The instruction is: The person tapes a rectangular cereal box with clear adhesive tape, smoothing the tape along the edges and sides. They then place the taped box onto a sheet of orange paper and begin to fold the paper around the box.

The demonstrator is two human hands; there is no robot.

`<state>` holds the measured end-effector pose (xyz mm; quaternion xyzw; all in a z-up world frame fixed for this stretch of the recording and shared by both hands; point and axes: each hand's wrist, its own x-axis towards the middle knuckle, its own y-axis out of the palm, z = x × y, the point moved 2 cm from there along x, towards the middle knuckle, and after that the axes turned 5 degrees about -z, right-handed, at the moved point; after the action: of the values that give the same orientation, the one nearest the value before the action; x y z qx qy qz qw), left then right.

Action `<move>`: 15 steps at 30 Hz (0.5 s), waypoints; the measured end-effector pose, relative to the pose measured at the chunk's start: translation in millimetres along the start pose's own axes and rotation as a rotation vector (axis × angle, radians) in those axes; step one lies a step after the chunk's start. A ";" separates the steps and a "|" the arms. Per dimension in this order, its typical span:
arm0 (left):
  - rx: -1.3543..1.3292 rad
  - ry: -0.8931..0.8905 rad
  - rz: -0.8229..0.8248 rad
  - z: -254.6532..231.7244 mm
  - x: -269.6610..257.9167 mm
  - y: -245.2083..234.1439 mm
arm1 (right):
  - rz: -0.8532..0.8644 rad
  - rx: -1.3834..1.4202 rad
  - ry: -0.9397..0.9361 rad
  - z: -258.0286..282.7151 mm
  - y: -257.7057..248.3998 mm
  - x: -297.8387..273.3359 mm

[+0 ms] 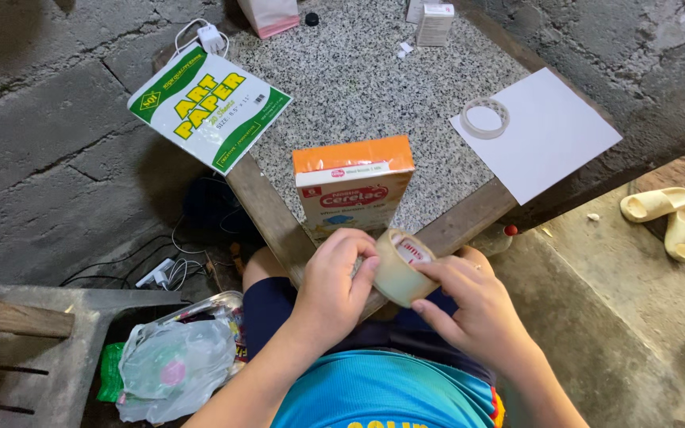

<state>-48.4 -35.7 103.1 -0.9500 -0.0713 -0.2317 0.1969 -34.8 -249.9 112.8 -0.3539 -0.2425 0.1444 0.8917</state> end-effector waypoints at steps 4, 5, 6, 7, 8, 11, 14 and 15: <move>-0.010 -0.071 0.039 12.8 -2.4 -3.2 | 0.017 -0.013 -0.188 -10.1 9.4 5.7; -0.006 -0.097 0.048 15.6 -2.0 -2.7 | 0.025 0.048 -0.211 -14.5 13.1 6.1; -0.005 -0.126 0.061 17.9 -2.2 -2.1 | 0.035 0.108 -0.228 -18.7 16.6 4.7; 0.013 -0.122 0.063 19.8 -2.2 -2.2 | 0.096 0.100 -0.176 -24.8 21.3 3.9; 0.031 -0.114 0.063 22.0 -1.3 -2.0 | 0.155 0.089 -0.126 -31.0 25.7 3.8; 0.127 -0.009 0.024 26.7 1.3 -2.2 | 0.235 0.035 -0.052 -40.4 41.6 3.9; 0.146 0.017 0.002 28.6 -1.8 -1.5 | 0.181 -0.051 -0.046 -40.1 47.5 1.3; 0.134 0.011 0.002 28.5 -2.1 -0.9 | 0.144 -0.085 -0.049 -39.4 49.1 2.5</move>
<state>-38.7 -23.4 79.2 -0.9335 -0.0845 -0.2312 0.2609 -15.8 -236.2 54.4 -0.4045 -0.2441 0.2062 0.8569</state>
